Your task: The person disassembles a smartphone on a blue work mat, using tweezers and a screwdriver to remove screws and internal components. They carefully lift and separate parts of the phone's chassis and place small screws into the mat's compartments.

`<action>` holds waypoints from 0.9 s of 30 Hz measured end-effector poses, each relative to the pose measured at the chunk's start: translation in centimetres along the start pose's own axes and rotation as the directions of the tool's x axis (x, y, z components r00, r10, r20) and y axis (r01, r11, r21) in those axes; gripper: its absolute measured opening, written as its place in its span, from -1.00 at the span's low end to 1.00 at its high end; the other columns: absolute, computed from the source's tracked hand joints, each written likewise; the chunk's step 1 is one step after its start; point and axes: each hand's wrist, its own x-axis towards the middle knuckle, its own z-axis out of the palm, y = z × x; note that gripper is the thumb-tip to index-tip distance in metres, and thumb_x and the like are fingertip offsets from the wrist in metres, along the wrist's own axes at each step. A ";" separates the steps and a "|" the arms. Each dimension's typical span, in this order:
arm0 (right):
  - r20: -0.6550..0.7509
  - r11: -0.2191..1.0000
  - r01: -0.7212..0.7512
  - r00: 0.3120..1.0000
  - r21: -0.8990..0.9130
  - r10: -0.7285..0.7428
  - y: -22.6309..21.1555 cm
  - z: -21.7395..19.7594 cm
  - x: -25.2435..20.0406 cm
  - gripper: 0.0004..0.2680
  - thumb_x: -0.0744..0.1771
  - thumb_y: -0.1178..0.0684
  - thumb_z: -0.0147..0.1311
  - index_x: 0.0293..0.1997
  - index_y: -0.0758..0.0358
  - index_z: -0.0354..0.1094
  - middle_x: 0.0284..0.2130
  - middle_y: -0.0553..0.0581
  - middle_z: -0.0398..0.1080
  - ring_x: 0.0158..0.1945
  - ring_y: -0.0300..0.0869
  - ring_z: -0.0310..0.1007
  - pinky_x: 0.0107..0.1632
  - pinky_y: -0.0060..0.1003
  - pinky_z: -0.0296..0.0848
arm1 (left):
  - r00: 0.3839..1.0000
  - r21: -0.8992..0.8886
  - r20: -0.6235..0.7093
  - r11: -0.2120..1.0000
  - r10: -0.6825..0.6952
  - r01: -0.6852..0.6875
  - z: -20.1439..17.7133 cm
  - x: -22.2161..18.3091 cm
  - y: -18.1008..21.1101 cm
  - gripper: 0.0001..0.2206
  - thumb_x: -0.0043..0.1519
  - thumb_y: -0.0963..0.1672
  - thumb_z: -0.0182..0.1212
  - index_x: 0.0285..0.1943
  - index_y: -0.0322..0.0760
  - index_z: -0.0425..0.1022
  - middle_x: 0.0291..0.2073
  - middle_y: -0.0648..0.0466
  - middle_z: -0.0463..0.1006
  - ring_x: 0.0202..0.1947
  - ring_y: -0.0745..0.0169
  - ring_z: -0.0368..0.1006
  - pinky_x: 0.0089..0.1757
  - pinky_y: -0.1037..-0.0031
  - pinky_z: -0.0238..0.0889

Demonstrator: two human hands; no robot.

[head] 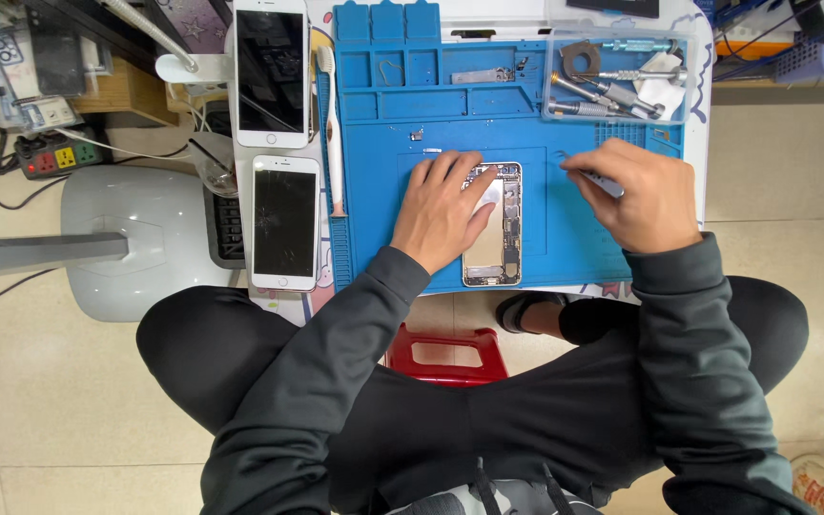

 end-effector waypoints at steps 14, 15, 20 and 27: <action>0.336 0.986 -0.145 0.927 -0.084 0.165 1.3 0.2 0.7 -0.85 0.33 0.19 0.24 -0.02 0.17 0.59 -0.32 0.15 0.59 -0.37 0.04 0.59 -0.24 -0.06 0.57 | 1.000 0.060 0.008 0.998 0.001 -0.002 0.5 -0.3 0.1 -0.67 0.37 -0.01 0.21 0.28 -0.07 0.54 0.15 0.02 0.38 0.25 0.03 0.29 0.11 0.16 0.22; 0.295 0.986 -0.164 0.941 -0.030 0.166 1.8 0.2 0.9 -0.84 0.34 0.18 0.23 0.01 0.20 0.60 -0.29 0.18 0.59 -0.37 0.06 0.57 -0.22 -0.04 0.55 | 1.000 0.054 0.013 0.999 -0.002 0.002 0.6 -0.4 0.1 -0.67 0.37 -0.01 0.21 0.28 -0.08 0.54 0.15 0.01 0.38 0.25 0.03 0.29 0.11 0.15 0.22; -0.091 0.960 -0.092 0.993 -0.263 0.070 11.0 2.5 1.4 -0.88 0.50 0.02 0.19 0.12 0.02 0.65 -0.10 -0.01 0.48 -0.06 -0.02 0.50 -0.36 -0.07 0.37 | 1.000 0.060 -0.017 0.998 -0.023 0.024 -0.3 0.0 0.6 -0.64 0.35 -0.01 0.29 0.29 -0.14 0.54 0.22 0.02 0.47 0.20 -0.01 0.34 0.13 0.12 0.23; -0.040 0.932 -0.139 0.990 -0.333 0.134 15.0 3.0 2.1 -0.89 0.48 -0.14 0.31 -0.01 -0.06 0.68 -0.14 -0.01 0.44 -0.03 0.00 0.47 -0.39 0.00 0.36 | 0.999 0.062 -0.010 0.998 -0.031 0.032 0.0 0.0 0.6 -0.65 0.35 0.00 0.28 0.26 -0.14 0.56 0.22 0.01 0.49 0.19 -0.01 0.36 0.12 0.12 0.24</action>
